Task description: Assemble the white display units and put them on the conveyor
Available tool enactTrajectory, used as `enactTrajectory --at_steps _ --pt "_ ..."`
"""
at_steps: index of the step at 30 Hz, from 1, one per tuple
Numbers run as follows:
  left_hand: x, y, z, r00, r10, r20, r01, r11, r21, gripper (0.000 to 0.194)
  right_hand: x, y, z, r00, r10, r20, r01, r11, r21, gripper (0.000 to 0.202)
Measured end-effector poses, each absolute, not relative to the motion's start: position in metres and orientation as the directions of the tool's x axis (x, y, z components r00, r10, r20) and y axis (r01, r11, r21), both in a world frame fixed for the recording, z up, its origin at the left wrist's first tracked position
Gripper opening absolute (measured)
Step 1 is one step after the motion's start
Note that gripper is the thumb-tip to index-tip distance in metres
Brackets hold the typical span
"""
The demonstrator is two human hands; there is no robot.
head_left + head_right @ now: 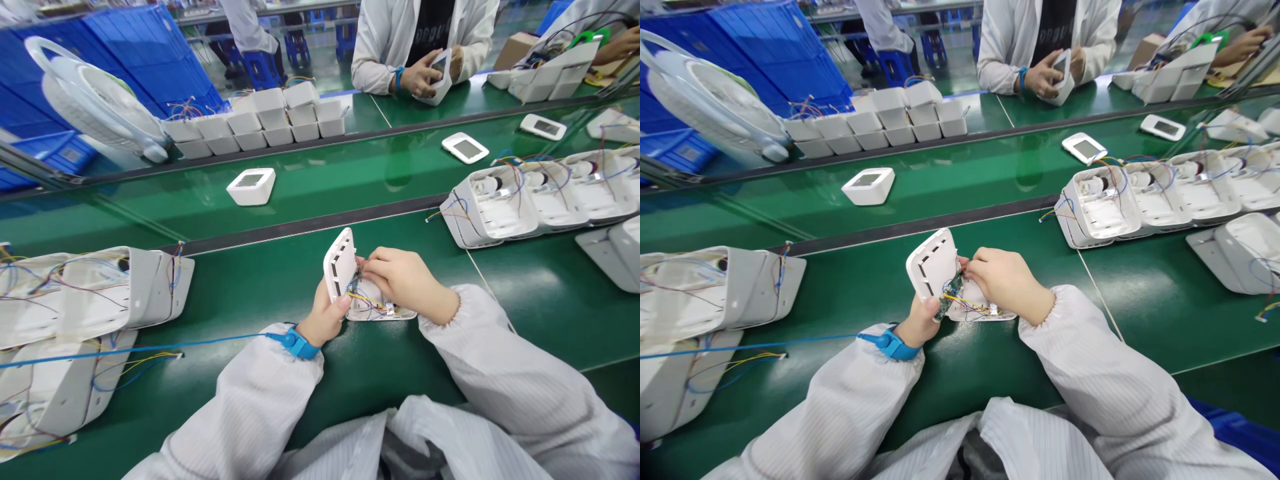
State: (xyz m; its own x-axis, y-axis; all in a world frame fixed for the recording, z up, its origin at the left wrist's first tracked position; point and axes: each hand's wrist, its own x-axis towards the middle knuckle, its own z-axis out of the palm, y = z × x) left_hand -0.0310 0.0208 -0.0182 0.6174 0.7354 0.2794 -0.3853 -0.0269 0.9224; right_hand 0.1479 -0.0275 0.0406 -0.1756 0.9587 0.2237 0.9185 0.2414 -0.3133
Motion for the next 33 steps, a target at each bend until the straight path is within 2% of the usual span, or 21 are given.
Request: enactTrajectory --at_steps 5,10,15,27,30,33 --pt "-0.03 0.021 -0.016 0.617 0.729 0.296 -0.411 -0.023 0.911 0.061 0.149 -0.027 0.042 -0.254 0.94 0.227 0.894 0.318 -0.316 0.023" --pt "-0.03 0.021 -0.012 0.623 0.739 0.258 -0.357 -0.024 0.934 0.058 0.149 -0.029 0.043 -0.238 0.937 0.255 0.896 0.313 -0.315 0.023" --pt "-0.032 0.02 -0.016 0.603 0.76 0.24 -0.298 -0.064 0.952 0.064 0.148 -0.029 0.043 -0.24 0.935 0.259 0.896 0.316 -0.311 0.024" --pt "-0.034 0.021 -0.016 0.638 0.737 0.221 -0.252 -0.07 0.965 0.069 0.143 -0.026 0.038 -0.306 0.91 0.28 0.923 0.356 -0.145 0.031" --pt "-0.033 0.021 -0.017 0.635 0.738 0.228 -0.303 -0.033 0.952 0.068 0.144 -0.027 0.042 -0.278 0.927 0.252 0.923 0.33 -0.195 0.031" --pt "-0.031 0.02 -0.018 0.623 0.745 0.236 -0.34 -0.014 0.94 0.068 0.153 -0.026 0.047 -0.19 0.959 0.212 0.909 0.253 -0.331 0.02"
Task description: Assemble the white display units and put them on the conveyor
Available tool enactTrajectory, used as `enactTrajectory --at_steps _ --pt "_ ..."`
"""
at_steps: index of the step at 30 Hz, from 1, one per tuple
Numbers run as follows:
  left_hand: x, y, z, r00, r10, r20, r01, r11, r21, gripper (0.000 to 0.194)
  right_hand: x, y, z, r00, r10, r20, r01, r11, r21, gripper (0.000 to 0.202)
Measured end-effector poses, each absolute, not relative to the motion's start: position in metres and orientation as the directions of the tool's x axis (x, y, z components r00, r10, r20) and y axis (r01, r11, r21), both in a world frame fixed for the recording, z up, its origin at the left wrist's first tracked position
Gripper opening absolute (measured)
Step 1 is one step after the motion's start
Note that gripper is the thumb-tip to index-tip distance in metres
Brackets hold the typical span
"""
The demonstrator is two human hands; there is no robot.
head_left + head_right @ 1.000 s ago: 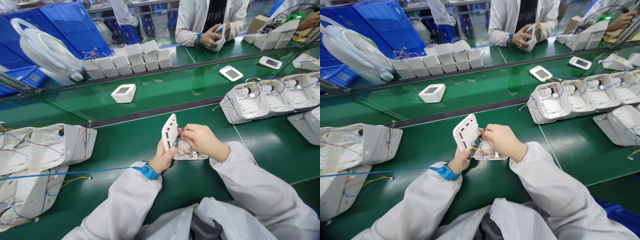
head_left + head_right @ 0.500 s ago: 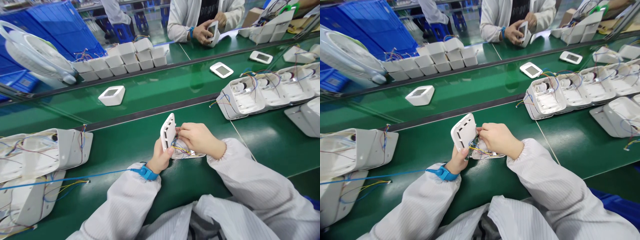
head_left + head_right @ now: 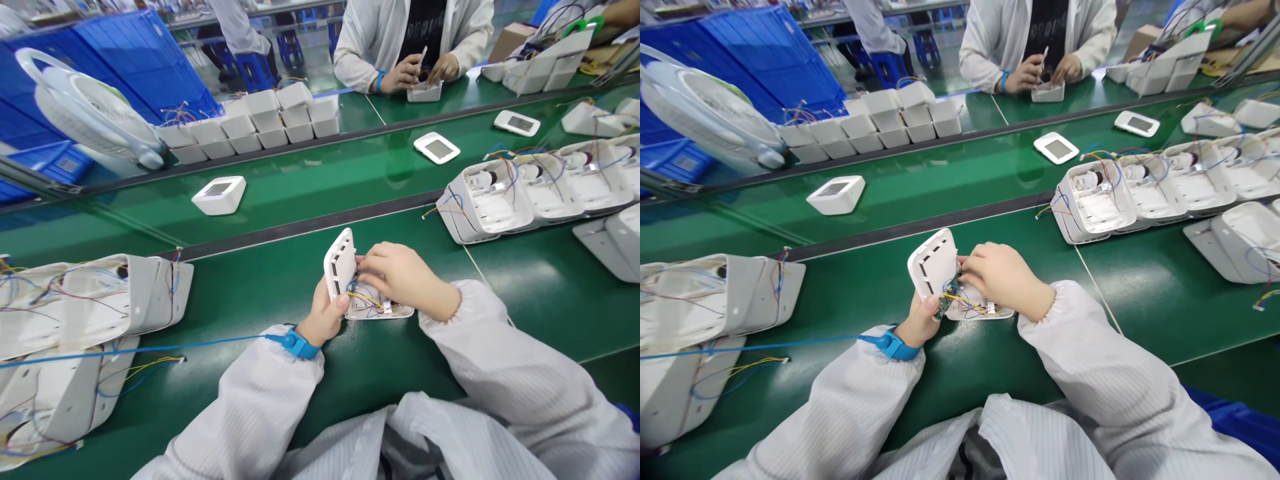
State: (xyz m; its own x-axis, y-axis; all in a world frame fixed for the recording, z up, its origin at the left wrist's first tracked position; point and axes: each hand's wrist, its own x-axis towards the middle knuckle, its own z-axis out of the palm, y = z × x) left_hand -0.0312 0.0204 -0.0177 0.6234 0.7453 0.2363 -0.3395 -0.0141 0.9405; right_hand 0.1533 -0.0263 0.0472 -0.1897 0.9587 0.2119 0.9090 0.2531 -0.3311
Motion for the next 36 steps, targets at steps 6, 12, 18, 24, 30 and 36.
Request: enactTrajectory --at_steps 6,12,18,24,30,36 --pt "-0.029 0.021 -0.017 0.634 0.735 0.24 -0.363 0.009 0.932 0.069 0.171 -0.025 0.054 0.068 0.997 -0.04 0.902 -0.079 -0.424 0.016" --pt "-0.032 0.022 -0.023 0.614 0.737 0.282 -0.351 -0.066 0.934 0.058 0.162 -0.034 0.073 -0.215 0.925 0.312 0.569 0.379 -0.73 0.025" --pt "-0.033 0.022 -0.019 0.63 0.737 0.244 -0.329 -0.031 0.944 0.065 0.147 -0.04 0.068 -0.295 0.934 0.203 0.532 0.337 -0.777 0.047" --pt "-0.031 0.023 -0.016 0.645 0.703 0.301 -0.356 -0.072 0.932 0.058 0.141 -0.042 0.065 -0.215 0.95 0.227 0.643 0.313 -0.698 0.016" --pt "-0.03 0.022 -0.013 0.655 0.707 0.265 -0.34 -0.037 0.94 0.067 0.152 -0.043 0.076 -0.37 0.927 0.061 0.552 0.272 -0.789 0.008" --pt "-0.031 0.022 -0.004 0.672 0.702 0.237 -0.324 -0.01 0.946 0.069 0.155 -0.04 0.079 -0.538 0.841 -0.067 0.504 0.256 -0.825 0.022"
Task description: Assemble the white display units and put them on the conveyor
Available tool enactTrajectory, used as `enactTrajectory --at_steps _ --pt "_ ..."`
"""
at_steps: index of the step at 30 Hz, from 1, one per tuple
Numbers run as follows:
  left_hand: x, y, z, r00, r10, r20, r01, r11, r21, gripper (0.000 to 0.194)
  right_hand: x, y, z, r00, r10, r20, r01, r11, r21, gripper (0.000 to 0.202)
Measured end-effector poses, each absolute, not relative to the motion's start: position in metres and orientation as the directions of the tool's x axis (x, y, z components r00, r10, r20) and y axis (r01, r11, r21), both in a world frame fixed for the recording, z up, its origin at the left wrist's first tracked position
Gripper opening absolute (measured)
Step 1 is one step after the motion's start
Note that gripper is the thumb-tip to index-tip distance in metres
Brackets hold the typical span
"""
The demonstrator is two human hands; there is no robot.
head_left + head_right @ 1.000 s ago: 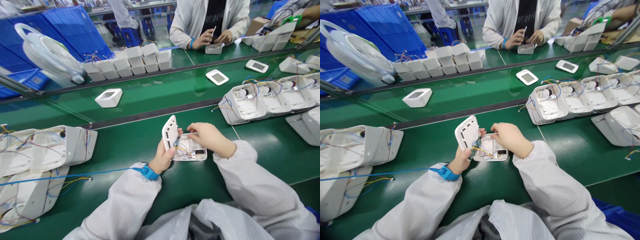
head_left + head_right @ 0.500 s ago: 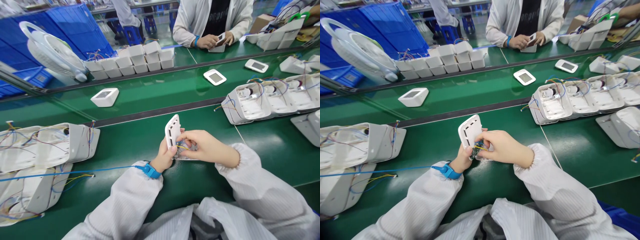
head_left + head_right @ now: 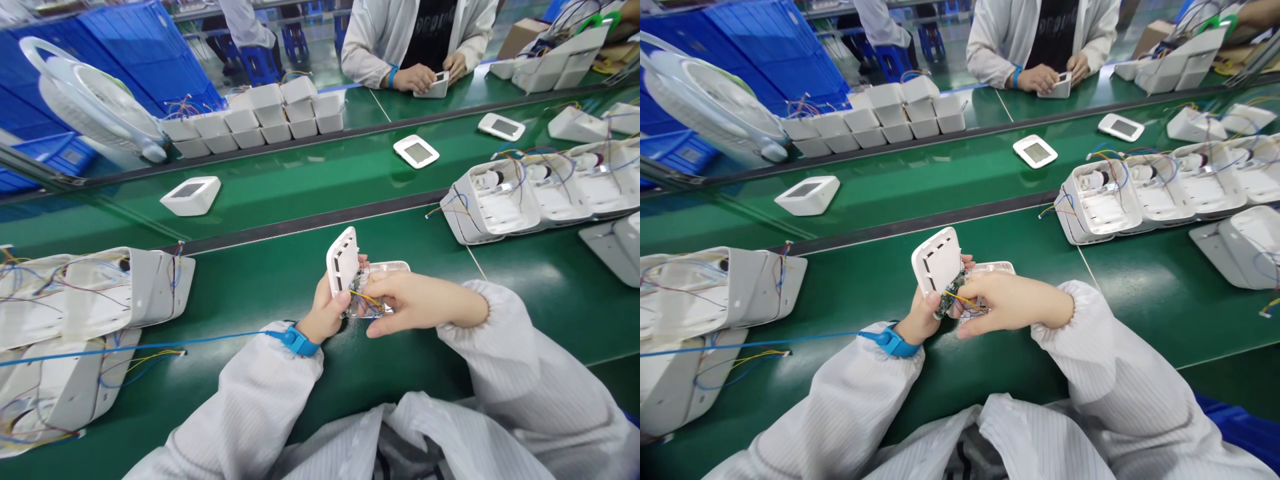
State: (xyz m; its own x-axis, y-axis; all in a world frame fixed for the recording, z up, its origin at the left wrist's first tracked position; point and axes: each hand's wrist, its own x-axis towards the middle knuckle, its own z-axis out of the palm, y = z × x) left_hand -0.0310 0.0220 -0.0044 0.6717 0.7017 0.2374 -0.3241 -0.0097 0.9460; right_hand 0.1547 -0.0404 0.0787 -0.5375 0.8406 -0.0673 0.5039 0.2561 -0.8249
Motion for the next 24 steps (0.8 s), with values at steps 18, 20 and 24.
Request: enactTrajectory --at_steps 18,20,24 --pt "-0.029 0.023 -0.014 0.653 0.708 0.269 -0.359 -0.023 0.933 0.059 0.173 -0.036 0.073 -0.294 0.95 -0.101 0.532 0.075 -0.843 0.007" --pt "-0.029 0.023 -0.014 0.648 0.711 0.273 -0.36 -0.031 0.932 0.059 0.172 -0.037 0.074 -0.311 0.945 -0.1 0.562 0.098 -0.821 0.012" --pt "-0.029 0.024 -0.013 0.647 0.716 0.263 -0.347 -0.031 0.938 0.063 0.171 -0.036 0.074 -0.414 0.908 -0.067 0.547 0.189 -0.815 0.016"
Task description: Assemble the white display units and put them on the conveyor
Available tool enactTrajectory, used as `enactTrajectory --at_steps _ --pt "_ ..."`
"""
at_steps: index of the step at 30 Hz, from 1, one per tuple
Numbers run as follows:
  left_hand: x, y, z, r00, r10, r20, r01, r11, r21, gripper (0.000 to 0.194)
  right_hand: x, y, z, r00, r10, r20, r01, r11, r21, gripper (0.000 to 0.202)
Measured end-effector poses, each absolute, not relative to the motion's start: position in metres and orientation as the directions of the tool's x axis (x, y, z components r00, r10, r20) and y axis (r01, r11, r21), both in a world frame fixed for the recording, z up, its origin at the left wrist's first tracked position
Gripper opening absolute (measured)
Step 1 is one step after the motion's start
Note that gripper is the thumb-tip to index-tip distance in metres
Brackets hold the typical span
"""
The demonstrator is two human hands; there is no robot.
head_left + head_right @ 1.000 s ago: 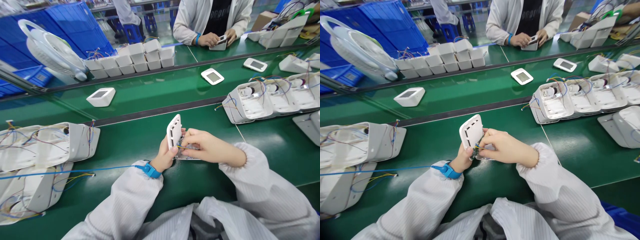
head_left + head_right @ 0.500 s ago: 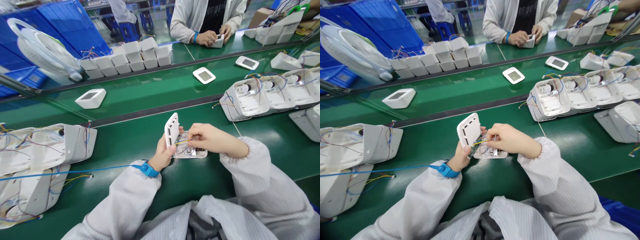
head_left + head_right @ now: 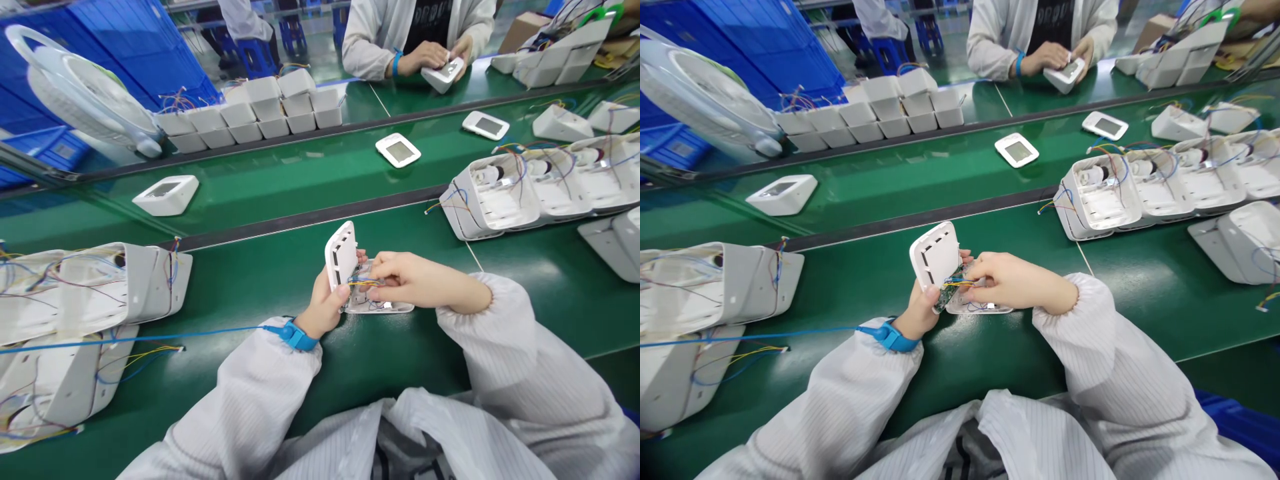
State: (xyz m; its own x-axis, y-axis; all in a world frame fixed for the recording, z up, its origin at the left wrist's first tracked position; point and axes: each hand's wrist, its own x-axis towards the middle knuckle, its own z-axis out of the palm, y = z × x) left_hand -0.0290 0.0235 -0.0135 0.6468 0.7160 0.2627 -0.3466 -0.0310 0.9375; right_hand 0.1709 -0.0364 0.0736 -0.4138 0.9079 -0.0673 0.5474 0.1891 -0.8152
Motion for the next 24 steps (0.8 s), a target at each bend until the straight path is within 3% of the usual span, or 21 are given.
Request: enactTrajectory --at_steps 8,17,24 --pt "-0.028 0.0223 -0.0084 0.652 0.711 0.263 -0.345 -0.031 0.938 0.063 0.1817 -0.0358 0.0751 -0.379 0.918 -0.116 0.535 0.115 -0.837 0.014" --pt "-0.0272 0.0232 -0.0092 0.646 0.717 0.261 -0.354 -0.021 0.935 0.063 0.1775 -0.0344 0.0719 -0.402 0.914 -0.064 0.646 0.233 -0.727 0.016" --pt "-0.026 0.0228 -0.008 0.648 0.716 0.26 -0.376 0.003 0.927 0.062 0.1739 -0.0339 0.0742 -0.395 0.916 -0.066 0.628 0.217 -0.747 0.021"
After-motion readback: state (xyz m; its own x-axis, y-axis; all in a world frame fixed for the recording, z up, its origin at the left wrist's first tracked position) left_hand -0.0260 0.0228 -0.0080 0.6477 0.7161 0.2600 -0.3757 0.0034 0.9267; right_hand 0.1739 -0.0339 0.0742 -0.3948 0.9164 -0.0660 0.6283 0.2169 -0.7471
